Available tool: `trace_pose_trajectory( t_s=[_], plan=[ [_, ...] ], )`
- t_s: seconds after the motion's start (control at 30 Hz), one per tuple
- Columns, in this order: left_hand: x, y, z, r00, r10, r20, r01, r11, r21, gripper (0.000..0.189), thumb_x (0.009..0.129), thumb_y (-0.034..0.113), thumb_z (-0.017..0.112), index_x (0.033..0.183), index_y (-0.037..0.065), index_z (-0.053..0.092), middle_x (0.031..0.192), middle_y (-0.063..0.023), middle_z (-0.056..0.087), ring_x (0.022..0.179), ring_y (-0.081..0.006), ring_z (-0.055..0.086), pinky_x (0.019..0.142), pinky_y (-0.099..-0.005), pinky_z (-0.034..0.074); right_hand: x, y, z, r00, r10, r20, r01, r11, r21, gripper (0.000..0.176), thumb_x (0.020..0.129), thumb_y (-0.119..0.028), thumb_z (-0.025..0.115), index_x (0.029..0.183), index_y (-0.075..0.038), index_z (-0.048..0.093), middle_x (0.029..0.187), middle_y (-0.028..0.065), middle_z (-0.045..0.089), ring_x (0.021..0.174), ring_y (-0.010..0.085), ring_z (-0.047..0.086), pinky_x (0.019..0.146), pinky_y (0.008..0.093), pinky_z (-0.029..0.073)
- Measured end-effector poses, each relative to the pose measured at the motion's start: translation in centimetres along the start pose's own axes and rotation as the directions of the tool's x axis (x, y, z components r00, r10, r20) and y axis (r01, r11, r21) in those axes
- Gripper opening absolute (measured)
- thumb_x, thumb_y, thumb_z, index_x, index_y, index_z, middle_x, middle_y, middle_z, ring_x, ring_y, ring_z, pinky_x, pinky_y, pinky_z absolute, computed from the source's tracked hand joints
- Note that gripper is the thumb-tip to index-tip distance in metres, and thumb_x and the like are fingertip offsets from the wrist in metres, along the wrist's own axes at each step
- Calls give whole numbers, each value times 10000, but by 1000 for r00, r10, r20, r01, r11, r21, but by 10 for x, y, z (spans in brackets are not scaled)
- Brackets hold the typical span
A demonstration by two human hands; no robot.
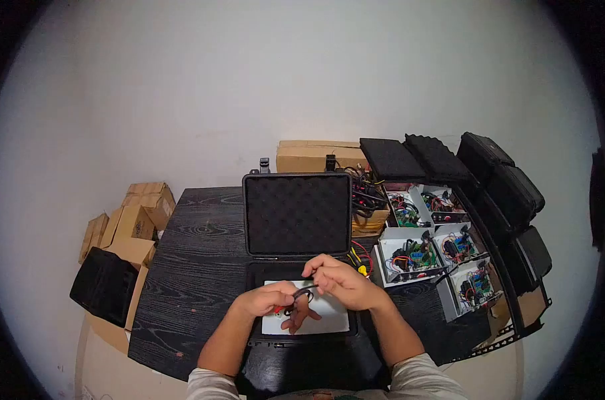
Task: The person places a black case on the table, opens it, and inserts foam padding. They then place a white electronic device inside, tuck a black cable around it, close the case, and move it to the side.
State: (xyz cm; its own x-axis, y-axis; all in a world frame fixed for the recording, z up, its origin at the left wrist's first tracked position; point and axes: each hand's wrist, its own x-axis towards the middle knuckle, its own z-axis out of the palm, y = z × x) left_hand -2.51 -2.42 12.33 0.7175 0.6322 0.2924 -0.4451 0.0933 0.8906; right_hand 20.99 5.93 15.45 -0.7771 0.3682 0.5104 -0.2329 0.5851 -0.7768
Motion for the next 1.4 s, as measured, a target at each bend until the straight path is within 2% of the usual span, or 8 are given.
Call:
trace_pose_trajectory(
  t_s=[0.13,0.3,0.6,0.83,0.87,1.0,1.2,1.4],
  plan=[
    [8,5,3,945,323,-56,-325,945,-38,538,1071,364,424,916,-88,673,731,-196,667,710,-301,683,1171,-585,434,-1,23,-4,964,267,-2,-258,935,242,414,1140,-330,532,902,-5,630,1097,70,606,886,124,550,822,286,464],
    [15,15,6,706,604,-371,-662,748,-44,484,1096,352,362,1001,-25,650,756,-153,648,949,-332,676,1181,-563,421,6,19,-4,952,186,-242,-223,965,-136,226,1070,-218,653,1011,-8,710,932,63,635,763,143,575,693,310,477],
    [20,18,0,382,697,-607,-780,595,193,313,1128,274,430,1267,29,567,1043,-161,669,1132,-315,658,1273,-536,326,6,0,3,988,77,-133,-114,947,-299,154,1002,-135,709,1043,5,757,974,127,703,893,267,711,779,362,553],
    [23,15,8,705,558,-437,151,484,862,348,1141,250,388,1150,-5,624,979,-103,701,1037,-258,713,1317,-582,180,-1,-2,9,894,448,10,-422,834,355,210,1084,-191,635,1034,-9,725,875,13,653,818,105,614,731,285,515],
    [25,15,11,757,497,-425,233,402,885,391,1141,272,381,1077,-13,641,923,-78,675,924,-212,695,1213,-508,385,-3,-5,7,850,522,73,-487,725,487,224,1095,-203,621,1035,-12,720,870,2,641,806,90,597,717,276,506],
    [22,4,6,891,239,-386,132,677,724,447,1132,345,382,1036,1,649,803,-57,609,732,-186,579,741,-375,495,-3,-12,2,900,431,-60,-382,848,366,191,1076,-180,657,1017,-8,716,873,-1,636,783,89,592,674,276,489],
    [15,13,11,943,-198,-269,283,901,330,506,1145,387,393,911,6,630,671,-36,554,582,-141,558,814,-337,534,2,-25,-1,983,-39,-182,-37,918,-394,104,982,-111,726,1030,-26,761,999,83,705,820,212,679,738,320,539],
    [7,-1,1,997,76,5,-76,997,6,564,1111,422,391,858,-16,641,572,-53,530,544,-212,601,1146,-550,475,5,-24,-5,985,-167,-51,108,811,-576,133,993,-120,684,1047,-23,758,1109,105,692,948,266,677,860,341,534]
  ],
)
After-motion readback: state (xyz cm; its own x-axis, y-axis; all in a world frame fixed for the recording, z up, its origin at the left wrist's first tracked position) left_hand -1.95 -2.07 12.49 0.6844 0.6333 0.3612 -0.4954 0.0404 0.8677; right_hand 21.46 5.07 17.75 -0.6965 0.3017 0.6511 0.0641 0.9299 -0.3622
